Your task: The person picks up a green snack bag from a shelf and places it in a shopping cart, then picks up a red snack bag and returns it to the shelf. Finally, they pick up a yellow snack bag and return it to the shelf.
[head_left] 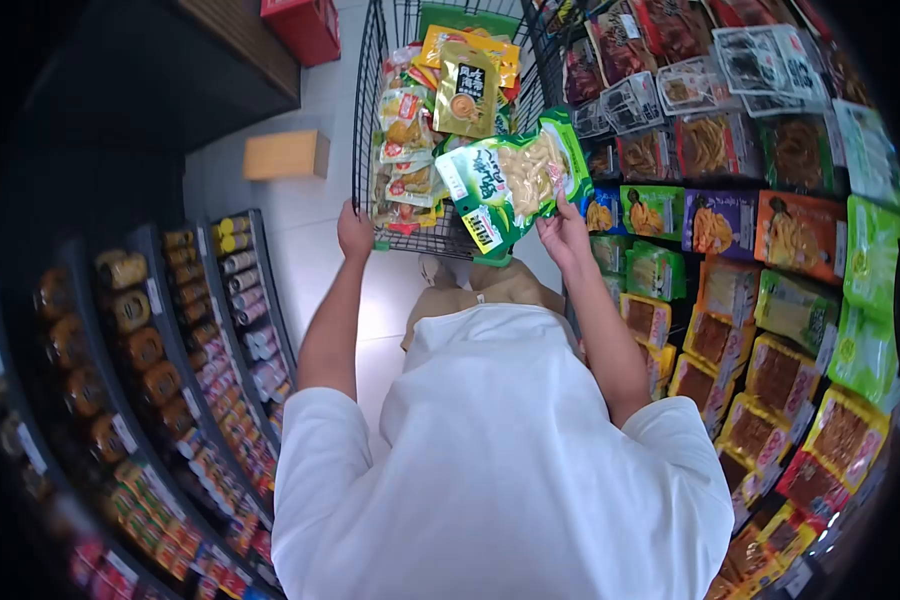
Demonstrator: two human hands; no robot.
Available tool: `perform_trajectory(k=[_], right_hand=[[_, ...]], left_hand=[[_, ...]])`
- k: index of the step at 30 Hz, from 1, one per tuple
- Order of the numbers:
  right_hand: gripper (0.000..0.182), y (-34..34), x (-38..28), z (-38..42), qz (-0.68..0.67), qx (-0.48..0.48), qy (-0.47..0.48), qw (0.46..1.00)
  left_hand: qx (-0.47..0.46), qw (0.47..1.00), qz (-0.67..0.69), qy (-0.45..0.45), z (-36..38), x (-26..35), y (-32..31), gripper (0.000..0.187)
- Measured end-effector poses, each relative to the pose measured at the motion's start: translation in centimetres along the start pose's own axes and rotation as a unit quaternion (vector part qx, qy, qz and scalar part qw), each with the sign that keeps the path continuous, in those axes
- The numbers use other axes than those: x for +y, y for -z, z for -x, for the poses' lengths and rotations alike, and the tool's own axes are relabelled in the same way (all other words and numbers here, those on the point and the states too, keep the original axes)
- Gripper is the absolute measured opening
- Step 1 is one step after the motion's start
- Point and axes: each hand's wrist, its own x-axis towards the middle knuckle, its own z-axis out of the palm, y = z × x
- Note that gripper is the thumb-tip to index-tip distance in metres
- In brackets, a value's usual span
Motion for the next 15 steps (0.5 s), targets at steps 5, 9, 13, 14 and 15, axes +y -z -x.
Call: perform_trajectory(k=[5, 9, 13, 14, 15], right_hand=[[0.027, 3.7, 1.2, -0.3, -0.1, 0.041, -0.014, 0.994], [0.026, 3.6, 2.1, -0.5, -0.12, 0.054, -0.026, 0.991], [0.029, 3.1, 3.4, 0.0, -0.078, 0.036, -0.031, 0.996], [0.028, 3.1, 3.6, 0.6, -0.069, 0.024, -0.034, 0.997], [0.028, 3.3, 3.3, 1.3, -0.057, 0.014, -0.035, 0.998]], left_hand=[[0.132, 0.981, -0.002, -0.145, 4.8, 5.8, 0.7, 0.046], [-0.31, 0.816, 0.482, 0.079, 10.1, 14.6, 1.3, 0.039], [-0.304, 0.81, 0.498, 0.059, 12.8, 17.2, 0.3, 0.038], [-0.274, 0.838, 0.47, 0.036, 12.7, 17.4, 0.2, 0.037], [-0.244, 0.862, 0.444, 0.012, 12.6, 17.8, -0.1, 0.036]])
